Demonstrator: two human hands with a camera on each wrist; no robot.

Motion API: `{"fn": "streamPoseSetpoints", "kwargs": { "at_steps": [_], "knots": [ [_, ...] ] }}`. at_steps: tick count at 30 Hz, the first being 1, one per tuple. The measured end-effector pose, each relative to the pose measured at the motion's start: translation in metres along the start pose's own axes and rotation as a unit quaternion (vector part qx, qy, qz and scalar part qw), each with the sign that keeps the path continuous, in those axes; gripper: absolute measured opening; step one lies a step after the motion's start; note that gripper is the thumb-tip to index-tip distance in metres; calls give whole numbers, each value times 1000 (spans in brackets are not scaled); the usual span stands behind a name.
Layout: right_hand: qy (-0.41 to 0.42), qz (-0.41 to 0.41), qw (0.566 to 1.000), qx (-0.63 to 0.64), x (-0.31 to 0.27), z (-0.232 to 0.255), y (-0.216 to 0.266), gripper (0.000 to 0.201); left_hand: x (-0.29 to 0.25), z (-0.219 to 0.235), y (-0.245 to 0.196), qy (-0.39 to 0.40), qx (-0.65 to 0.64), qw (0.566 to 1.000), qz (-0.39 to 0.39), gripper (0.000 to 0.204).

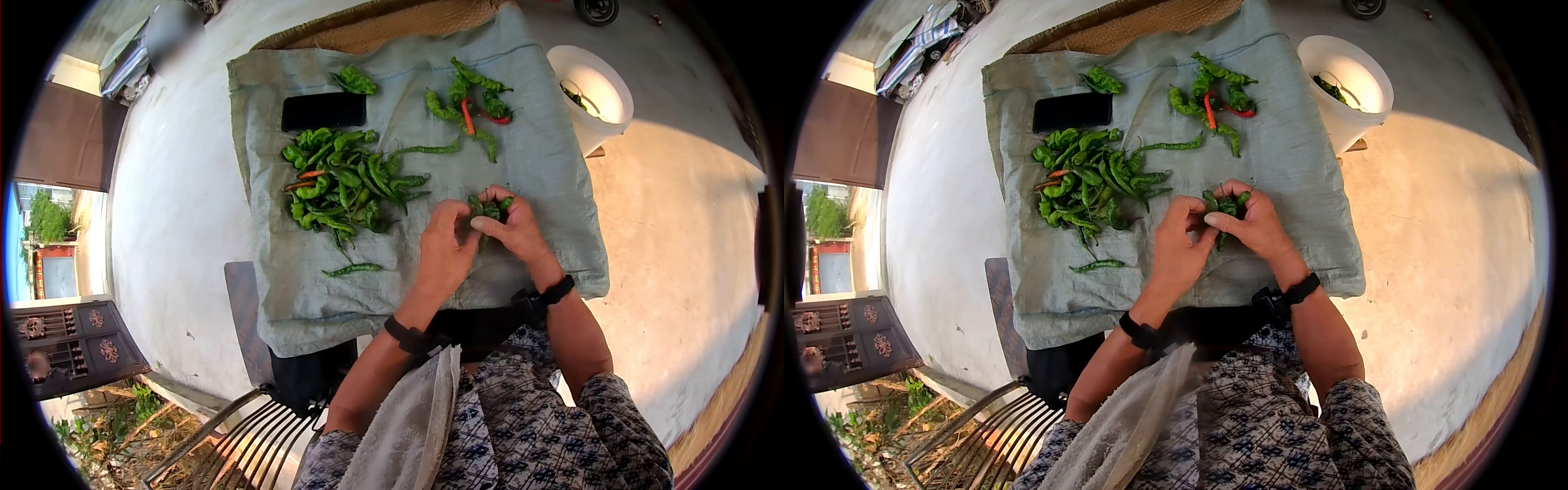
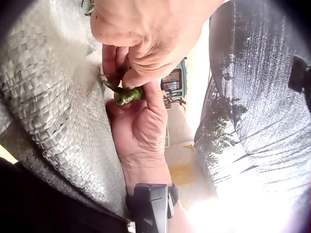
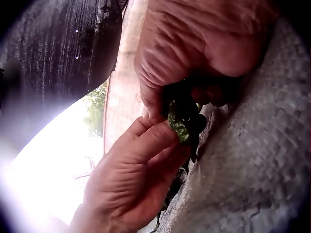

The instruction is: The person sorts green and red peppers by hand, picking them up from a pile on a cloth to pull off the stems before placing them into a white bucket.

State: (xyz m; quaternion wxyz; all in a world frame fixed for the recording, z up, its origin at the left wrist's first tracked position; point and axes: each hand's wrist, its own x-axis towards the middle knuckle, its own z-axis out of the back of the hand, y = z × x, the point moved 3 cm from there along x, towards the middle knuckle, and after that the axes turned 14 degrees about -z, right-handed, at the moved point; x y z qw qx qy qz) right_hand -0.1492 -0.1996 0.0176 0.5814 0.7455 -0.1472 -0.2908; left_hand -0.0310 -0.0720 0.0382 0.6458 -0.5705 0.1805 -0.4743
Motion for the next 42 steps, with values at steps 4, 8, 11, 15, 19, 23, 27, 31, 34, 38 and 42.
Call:
{"fn": "streamPoseSetpoints", "kwargs": {
  "at_steps": [4, 8, 11, 15, 19, 23, 27, 31, 34, 38, 42],
  "knots": [
    [-4, -13, 1000, 16, -1, 1, 5, 28, 1, 4, -6, 22, -19, 1000, -9, 32],
    [-11, -13, 1000, 14, -1, 3, 6, 26, -5, 27, -23, 35, 8, 998, -51, 28],
    [-15, -13, 1000, -4, -2, 0, 11, 25, -17, 59, -34, 39, 75, 995, -45, 25],
    [-17, 13, 999, -44, 1, 0, 3, 24, -40, 112, -36, 39, 247, 967, -47, 27],
    [-10, -13, 999, -29, 0, -5, 6, 23, -54, 152, -27, 59, 392, 914, -91, 28],
    [0, -21, 999, -35, 4, -2, 1, 21, -72, 160, -5, 101, 467, 874, -86, 32],
    [-12, -27, 998, -51, 1, -5, 7, 21, -73, 161, -4, 107, 478, 870, -65, 30],
    [-11, -25, 998, -63, 1, -4, 9, 22, -71, 166, 0, 99, 462, 880, -51, 24],
    [-19, -14, 998, -64, 1, -3, 7, 22, -63, 171, -13, 75, 425, 899, -78, 23],
    [-24, -17, 998, -54, -1, -8, 14, 22, -48, 165, -38, 5, 292, 954, -70, 26],
    [-16, -40, 997, -67, -2, -1, 11, 21, -27, 152, -56, -53, 129, 990, 13, 26]
  ]
}}
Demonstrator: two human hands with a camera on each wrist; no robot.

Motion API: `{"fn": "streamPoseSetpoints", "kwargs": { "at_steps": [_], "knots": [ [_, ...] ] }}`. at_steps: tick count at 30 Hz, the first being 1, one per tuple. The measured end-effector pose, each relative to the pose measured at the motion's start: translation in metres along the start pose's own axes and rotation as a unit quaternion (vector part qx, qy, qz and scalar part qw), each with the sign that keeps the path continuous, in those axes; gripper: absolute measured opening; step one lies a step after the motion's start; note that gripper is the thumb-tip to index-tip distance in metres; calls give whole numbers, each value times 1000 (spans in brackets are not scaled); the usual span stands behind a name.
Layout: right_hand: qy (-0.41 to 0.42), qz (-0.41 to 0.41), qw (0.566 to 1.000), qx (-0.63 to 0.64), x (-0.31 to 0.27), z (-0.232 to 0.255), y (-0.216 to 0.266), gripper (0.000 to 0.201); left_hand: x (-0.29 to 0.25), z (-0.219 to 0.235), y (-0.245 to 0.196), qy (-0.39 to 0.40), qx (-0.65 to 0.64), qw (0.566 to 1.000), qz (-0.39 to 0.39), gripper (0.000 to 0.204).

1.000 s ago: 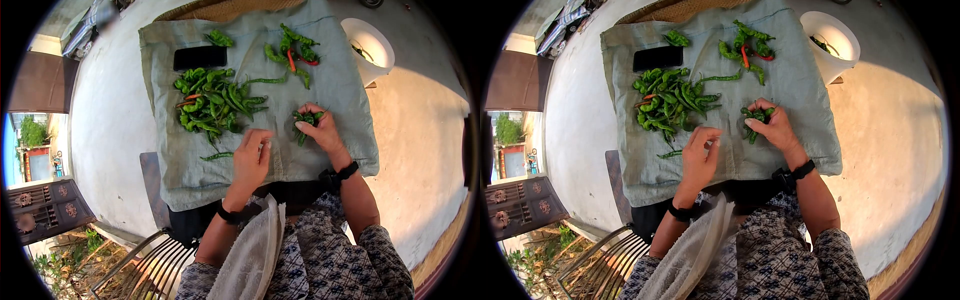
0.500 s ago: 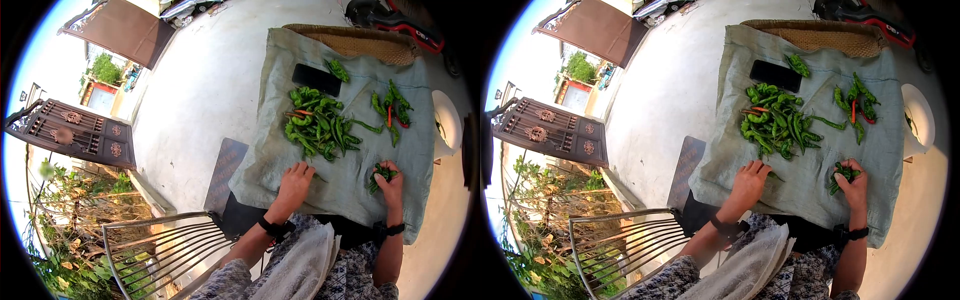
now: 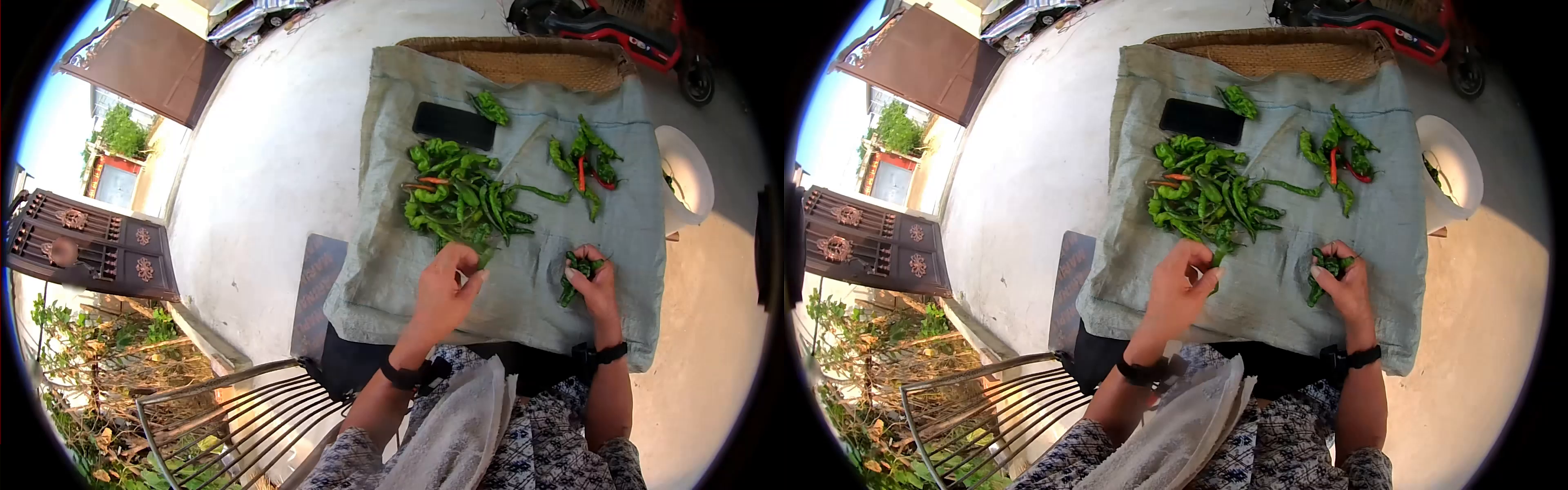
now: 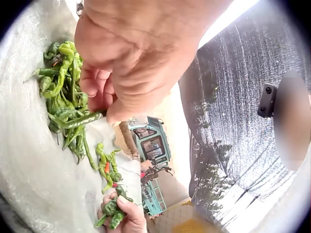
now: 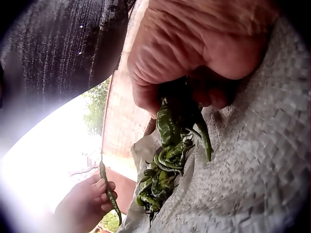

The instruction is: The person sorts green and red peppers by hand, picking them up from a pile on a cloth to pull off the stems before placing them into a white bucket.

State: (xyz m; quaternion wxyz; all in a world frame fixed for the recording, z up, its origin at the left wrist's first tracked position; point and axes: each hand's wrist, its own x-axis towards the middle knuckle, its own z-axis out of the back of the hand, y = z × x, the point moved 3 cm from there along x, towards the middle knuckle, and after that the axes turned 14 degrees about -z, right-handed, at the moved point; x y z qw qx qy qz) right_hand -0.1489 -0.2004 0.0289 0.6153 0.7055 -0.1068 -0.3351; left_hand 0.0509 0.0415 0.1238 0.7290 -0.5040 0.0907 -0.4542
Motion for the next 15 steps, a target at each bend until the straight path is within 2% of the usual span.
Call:
{"fn": "streamPoseSetpoints", "kwargs": {
  "at_steps": [1, 4, 8, 11, 15],
  "knots": [
    [-2, -5, 1000, -6, -1, -1, 2, 21, 3, -4, 0, 12, -40, 998, 52, 28],
    [-3, 5, 1000, 14, -1, -1, 0, 22, 10, -26, 18, -45, -234, 970, 39, 25],
    [6, -4, 998, 55, -2, -1, 0, 25, 19, -42, 12, -35, -293, 947, 128, 21],
    [5, 5, 999, 52, -2, 0, 2, 26, 21, -57, 6, -37, -313, 937, 147, 17],
    [9, -16, 994, 109, -5, 2, 3, 27, 20, -91, 21, 5, -328, 937, 116, 17]
  ]
}}
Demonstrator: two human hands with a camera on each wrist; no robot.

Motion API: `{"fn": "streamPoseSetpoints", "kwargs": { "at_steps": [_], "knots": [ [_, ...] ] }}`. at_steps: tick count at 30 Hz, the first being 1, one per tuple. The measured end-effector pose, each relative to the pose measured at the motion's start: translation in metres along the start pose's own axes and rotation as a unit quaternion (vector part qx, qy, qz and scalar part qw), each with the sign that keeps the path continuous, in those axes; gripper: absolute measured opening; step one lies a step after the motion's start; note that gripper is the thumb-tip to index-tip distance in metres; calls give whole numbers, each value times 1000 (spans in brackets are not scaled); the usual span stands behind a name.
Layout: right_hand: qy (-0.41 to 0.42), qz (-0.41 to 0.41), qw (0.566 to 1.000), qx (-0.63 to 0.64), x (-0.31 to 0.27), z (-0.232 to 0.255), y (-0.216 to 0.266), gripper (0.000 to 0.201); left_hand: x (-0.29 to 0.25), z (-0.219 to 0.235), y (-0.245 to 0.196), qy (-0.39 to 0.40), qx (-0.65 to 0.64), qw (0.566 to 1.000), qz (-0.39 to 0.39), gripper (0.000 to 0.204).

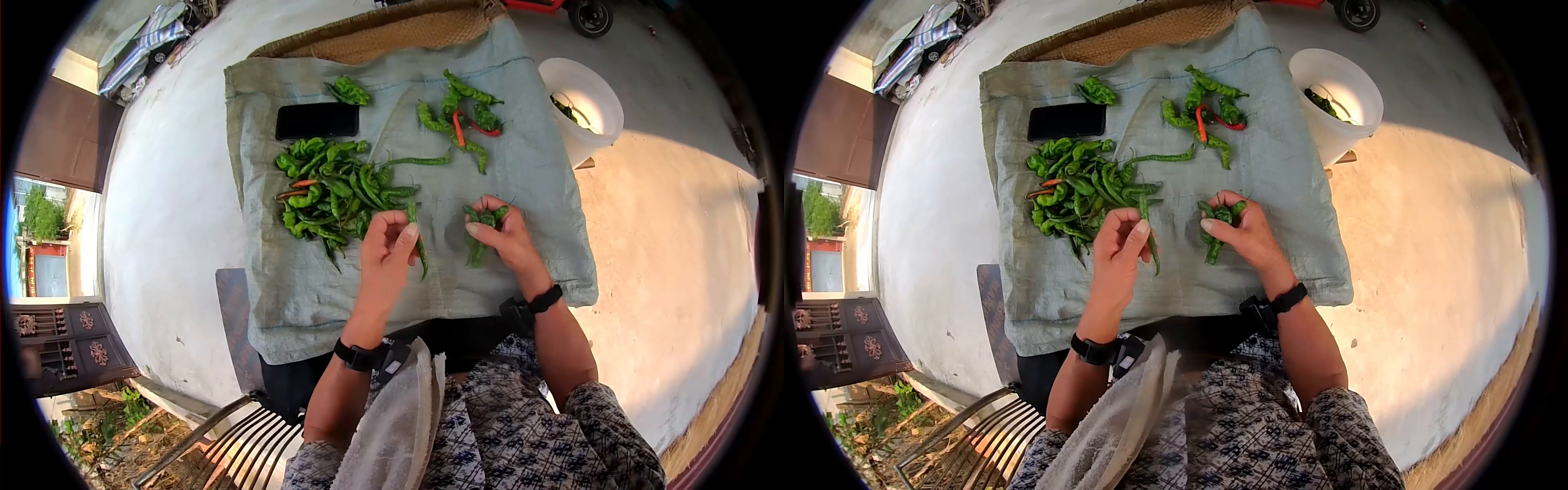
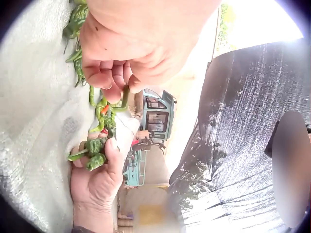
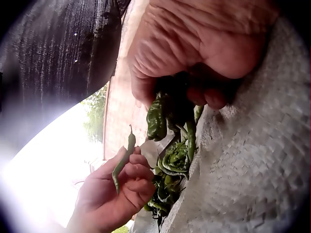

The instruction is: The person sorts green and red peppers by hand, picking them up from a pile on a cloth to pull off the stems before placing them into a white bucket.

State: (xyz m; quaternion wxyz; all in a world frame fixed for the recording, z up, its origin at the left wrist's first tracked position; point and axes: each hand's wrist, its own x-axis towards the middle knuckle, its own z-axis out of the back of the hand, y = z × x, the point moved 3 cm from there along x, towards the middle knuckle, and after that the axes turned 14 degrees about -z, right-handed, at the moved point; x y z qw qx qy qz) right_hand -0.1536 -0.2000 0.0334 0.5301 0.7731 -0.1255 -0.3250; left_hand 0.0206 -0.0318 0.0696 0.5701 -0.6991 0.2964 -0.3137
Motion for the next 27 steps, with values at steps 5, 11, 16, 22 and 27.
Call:
{"fn": "streamPoseSetpoints", "kwargs": {
  "at_steps": [5, 11, 16, 22, 27],
  "knots": [
    [6, 16, 999, 30, 1, 3, -3, 27, 3, -22, 28, 39, -68, 997, 26, 23],
    [20, 19, 999, 26, 5, 2, -5, 26, 1, -29, 55, 44, -53, 997, 31, 23],
    [33, 6, 999, 15, 6, 5, -7, 29, -3, -30, 66, 31, -71, 996, 32, 20],
    [42, -7, 999, 16, 4, 1, -2, 28, -3, -25, 65, 42, -82, 994, 57, 12],
    [26, 30, 999, -15, 7, -1, -4, 26, -3, -28, 63, 58, -72, 995, 47, 14]
  ]
}}
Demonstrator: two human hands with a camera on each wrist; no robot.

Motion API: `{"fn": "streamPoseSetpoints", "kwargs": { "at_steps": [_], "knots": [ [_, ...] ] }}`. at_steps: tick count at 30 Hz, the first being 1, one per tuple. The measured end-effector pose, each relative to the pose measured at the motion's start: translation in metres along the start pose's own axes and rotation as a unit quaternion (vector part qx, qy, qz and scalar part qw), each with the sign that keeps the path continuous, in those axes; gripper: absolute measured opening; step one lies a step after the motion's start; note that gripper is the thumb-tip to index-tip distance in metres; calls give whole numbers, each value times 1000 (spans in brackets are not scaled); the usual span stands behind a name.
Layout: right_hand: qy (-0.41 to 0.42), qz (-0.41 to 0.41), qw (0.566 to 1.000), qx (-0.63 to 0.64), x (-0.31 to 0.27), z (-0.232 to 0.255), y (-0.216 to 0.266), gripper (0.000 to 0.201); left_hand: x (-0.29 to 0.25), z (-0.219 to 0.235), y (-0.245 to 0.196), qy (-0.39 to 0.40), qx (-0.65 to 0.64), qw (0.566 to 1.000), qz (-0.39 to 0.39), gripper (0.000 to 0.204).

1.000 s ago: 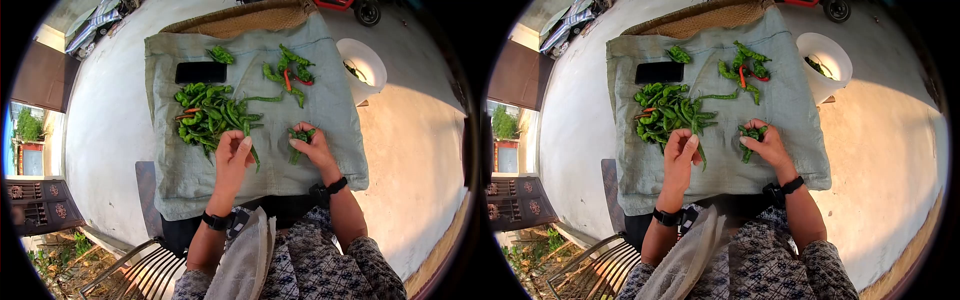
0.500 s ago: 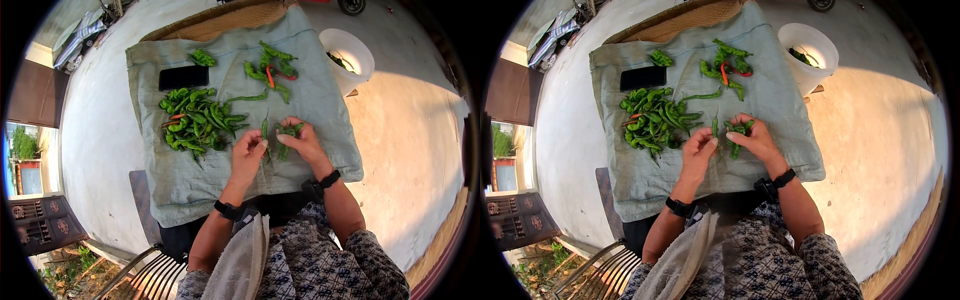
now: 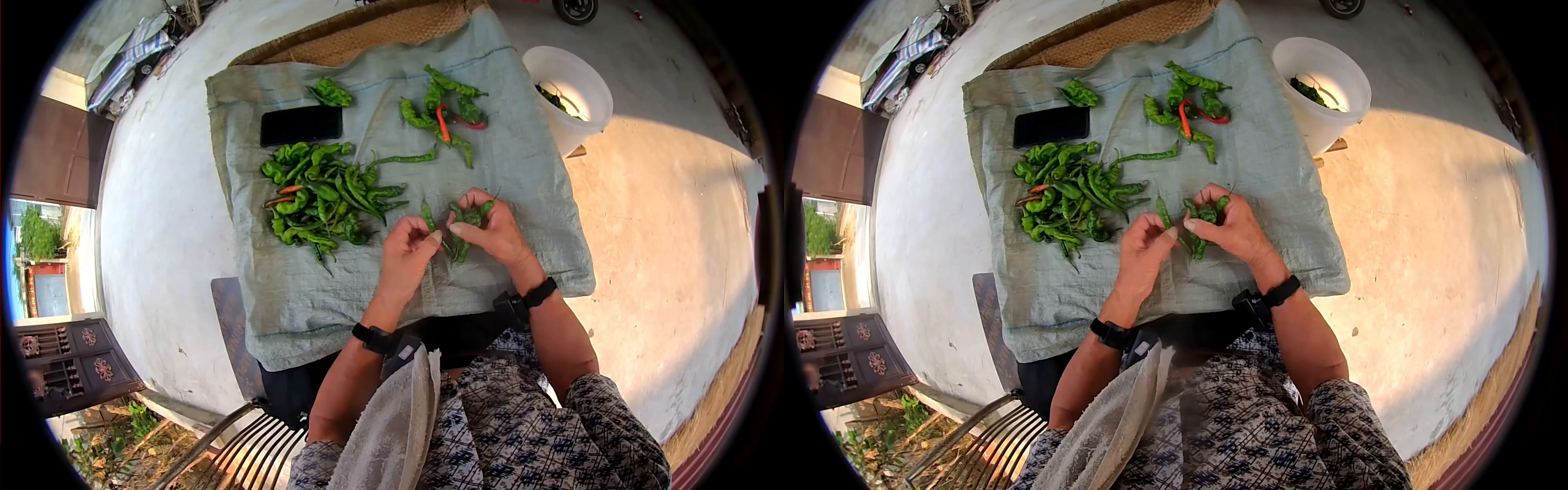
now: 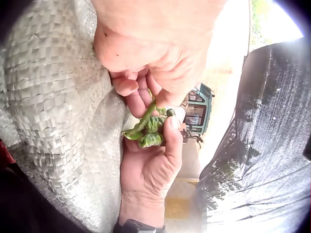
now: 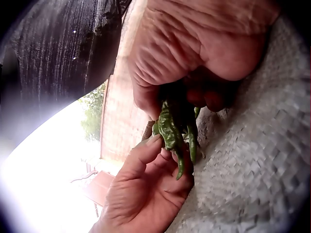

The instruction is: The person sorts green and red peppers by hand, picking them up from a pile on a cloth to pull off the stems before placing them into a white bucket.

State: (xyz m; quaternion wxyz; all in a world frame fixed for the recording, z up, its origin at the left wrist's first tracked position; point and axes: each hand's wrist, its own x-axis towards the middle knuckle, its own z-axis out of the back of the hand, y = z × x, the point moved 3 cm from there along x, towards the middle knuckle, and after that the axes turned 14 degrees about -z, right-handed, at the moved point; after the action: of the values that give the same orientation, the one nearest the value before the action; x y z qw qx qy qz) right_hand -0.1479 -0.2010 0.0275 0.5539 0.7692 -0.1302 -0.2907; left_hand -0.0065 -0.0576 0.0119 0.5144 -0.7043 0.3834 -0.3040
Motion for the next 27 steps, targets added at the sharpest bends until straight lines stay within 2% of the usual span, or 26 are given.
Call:
{"fn": "streamPoseSetpoints", "kwargs": {
  "at_steps": [3, 6, 15, 18, 24, 27],
  "knots": [
    [-11, 15, 1000, 8, 1, -1, -1, 28, -1, -2, 0, 4, -7, 1000, -8, 16],
    [-15, -14, 999, -42, -1, -1, 2, 31, -2, 0, 1, 6, -17, 1000, -7, 22],
    [-20, -42, 995, -85, -3, -3, 7, 40, -7, -8, 4, 37, 88, 994, -52, 24],
    [-37, 23, 989, -142, 2, -1, 5, 40, -8, -9, 6, 40, 85, 994, -46, 25],
    [-25, -7, 988, -152, -1, 1, 8, 37, -8, -10, 3, 56, 100, 992, -48, 25],
    [-33, 6, 988, -153, -1, 0, 10, 35, -7, -10, 3, 63, 92, 993, -42, 24]
  ]
}}
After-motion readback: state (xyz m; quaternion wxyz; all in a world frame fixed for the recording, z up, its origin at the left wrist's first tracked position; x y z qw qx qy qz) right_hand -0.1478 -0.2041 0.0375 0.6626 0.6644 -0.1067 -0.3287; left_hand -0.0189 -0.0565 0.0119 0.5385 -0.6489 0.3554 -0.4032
